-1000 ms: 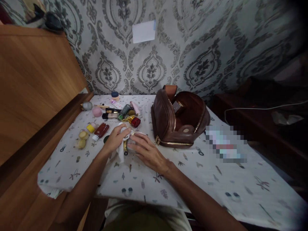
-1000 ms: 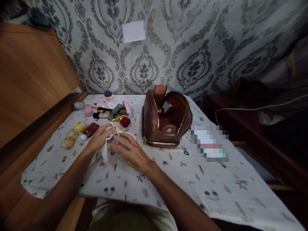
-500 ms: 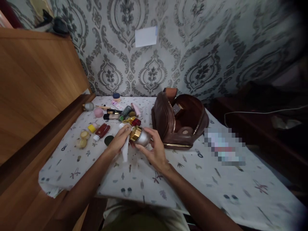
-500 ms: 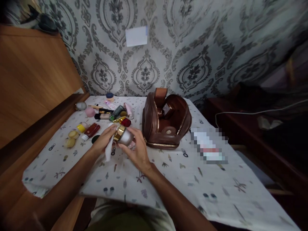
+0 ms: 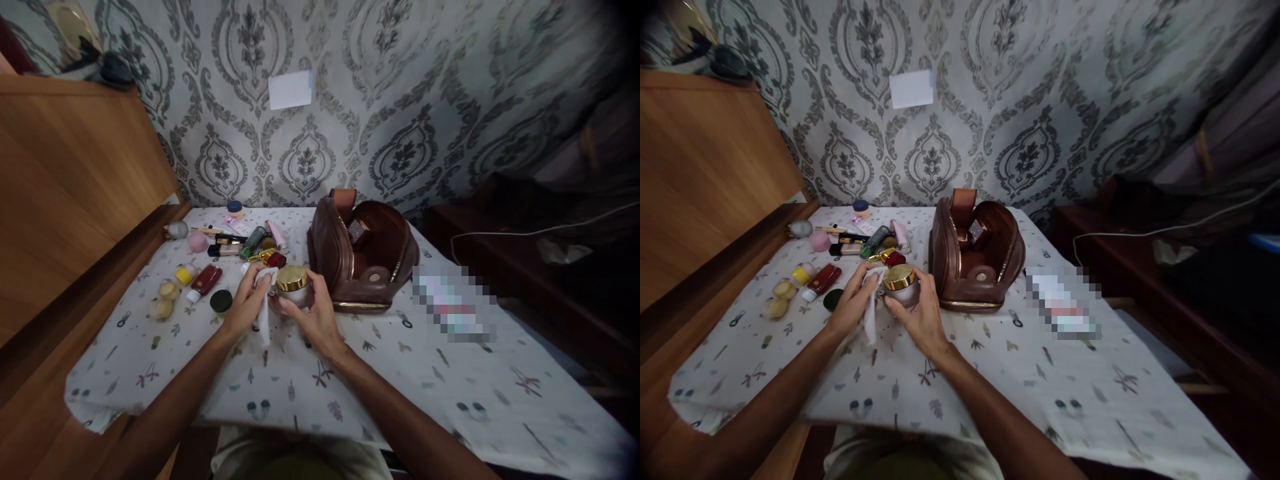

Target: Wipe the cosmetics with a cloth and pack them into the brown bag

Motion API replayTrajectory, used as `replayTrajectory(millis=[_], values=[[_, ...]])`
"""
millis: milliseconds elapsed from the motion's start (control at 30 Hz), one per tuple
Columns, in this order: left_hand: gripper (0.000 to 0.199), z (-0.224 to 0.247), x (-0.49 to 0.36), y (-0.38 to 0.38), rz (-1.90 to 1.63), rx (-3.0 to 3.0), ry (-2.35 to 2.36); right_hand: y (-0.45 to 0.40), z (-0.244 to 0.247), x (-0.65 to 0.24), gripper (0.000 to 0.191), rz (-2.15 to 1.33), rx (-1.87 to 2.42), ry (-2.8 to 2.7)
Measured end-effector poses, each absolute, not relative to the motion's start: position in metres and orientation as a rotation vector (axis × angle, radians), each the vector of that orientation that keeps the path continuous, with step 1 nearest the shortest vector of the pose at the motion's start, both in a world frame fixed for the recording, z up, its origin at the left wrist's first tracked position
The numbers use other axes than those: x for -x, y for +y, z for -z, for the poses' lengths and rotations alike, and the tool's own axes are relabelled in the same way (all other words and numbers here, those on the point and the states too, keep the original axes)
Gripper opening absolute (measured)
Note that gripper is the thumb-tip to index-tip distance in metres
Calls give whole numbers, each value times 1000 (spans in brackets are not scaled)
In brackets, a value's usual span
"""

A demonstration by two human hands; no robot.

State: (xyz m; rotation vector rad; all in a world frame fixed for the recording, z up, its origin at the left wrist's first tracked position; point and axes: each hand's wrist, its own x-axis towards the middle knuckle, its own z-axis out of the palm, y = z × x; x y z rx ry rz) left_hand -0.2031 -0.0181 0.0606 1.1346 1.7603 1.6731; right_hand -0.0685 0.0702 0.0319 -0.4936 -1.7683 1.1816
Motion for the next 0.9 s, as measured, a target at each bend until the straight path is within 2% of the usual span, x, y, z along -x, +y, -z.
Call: replayTrajectory(millis=[267, 467, 733, 900], values=[[19, -64, 200, -26, -1653, -1648, 1934, 69, -41, 69, 58, -1501, 470, -1602], [16, -64, 201, -24, -1666, -2051, 1814, 71, -40, 71, 53, -1719, 435, -1463], [16, -62, 205, -24, -1749, -1753, 1912, 70, -46, 71, 41, -2175, 283, -1147], [16, -62, 209, -22, -1812, -1735, 1884, 70, -45, 71, 34, -2304, 238, -1046]])
